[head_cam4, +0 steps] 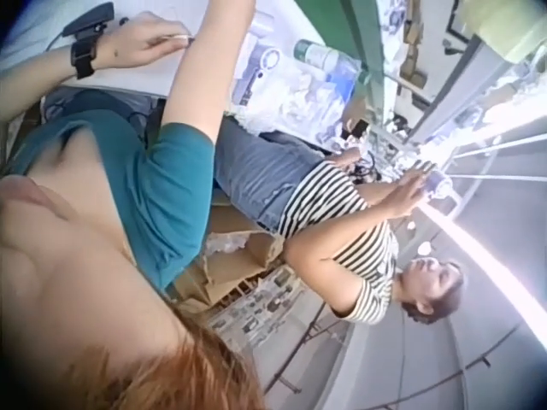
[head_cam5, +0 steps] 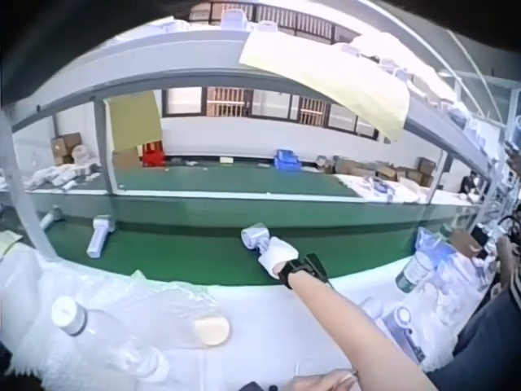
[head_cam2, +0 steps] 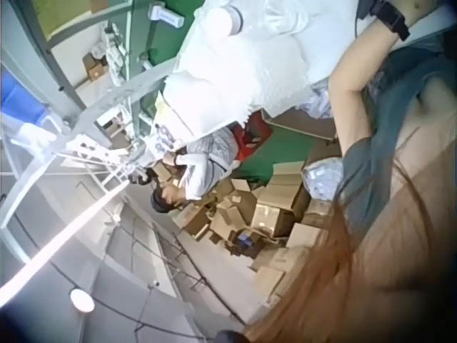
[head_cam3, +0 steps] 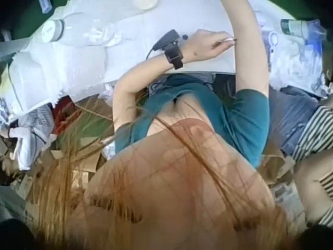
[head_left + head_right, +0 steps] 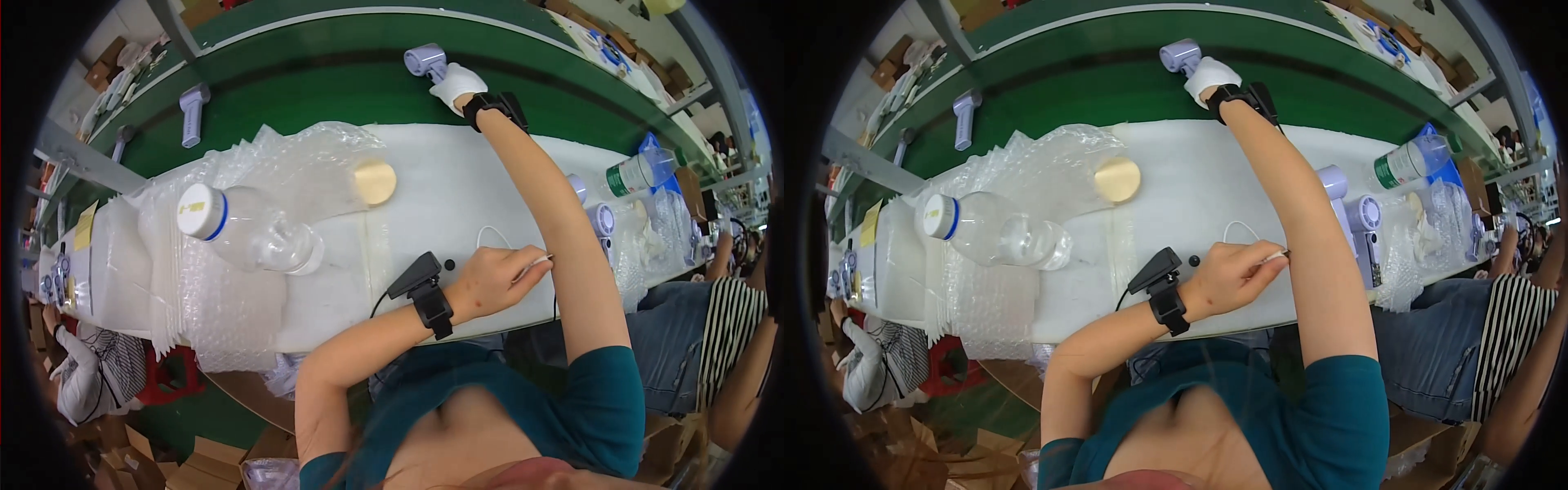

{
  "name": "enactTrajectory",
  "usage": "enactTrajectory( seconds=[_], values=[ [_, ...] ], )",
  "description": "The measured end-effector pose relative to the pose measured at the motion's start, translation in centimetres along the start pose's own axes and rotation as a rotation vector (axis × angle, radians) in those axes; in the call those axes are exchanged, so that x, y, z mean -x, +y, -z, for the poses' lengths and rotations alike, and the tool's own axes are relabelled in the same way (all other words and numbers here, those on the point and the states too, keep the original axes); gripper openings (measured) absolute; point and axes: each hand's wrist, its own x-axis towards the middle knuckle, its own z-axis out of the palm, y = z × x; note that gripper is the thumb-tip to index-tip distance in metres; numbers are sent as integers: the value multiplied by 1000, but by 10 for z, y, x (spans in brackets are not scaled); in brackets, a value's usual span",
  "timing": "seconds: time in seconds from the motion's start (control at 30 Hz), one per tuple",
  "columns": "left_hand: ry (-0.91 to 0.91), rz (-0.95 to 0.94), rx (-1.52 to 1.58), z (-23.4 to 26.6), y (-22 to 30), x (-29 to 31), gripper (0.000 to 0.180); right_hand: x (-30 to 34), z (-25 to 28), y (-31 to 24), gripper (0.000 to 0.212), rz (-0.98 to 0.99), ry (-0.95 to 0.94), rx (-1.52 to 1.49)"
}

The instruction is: The person picks up a handheld fan, inserts a charging cable into its base to check the display, and then removes the cable. This process is repeated for several fans before they are placed on a conveyor belt.

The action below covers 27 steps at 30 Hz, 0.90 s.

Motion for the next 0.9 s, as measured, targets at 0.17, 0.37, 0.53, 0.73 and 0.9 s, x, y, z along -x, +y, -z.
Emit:
enactTrajectory(
  seconds=[0.17, 0.37, 0.53, 0.73, 0.9],
  values=[
    [-18, 55, 33, 11, 5, 6, 10, 13, 31, -4, 45, 128, 100, -7],
    [-22, 94, 77, 11, 5, 0, 10, 101, 125, 71, 45, 333, -153, -127],
    [-163, 48, 53, 10, 3, 5, 10, 215, 126, 118, 47, -39, -22, -1],
    [-159, 12, 23, 6, 3, 7, 12, 257, 91, 126, 54, -139, 180, 349],
    [-153, 96, 28, 11, 3, 3, 14, 243, 88, 129, 53, -303, 85, 335]
  ],
)
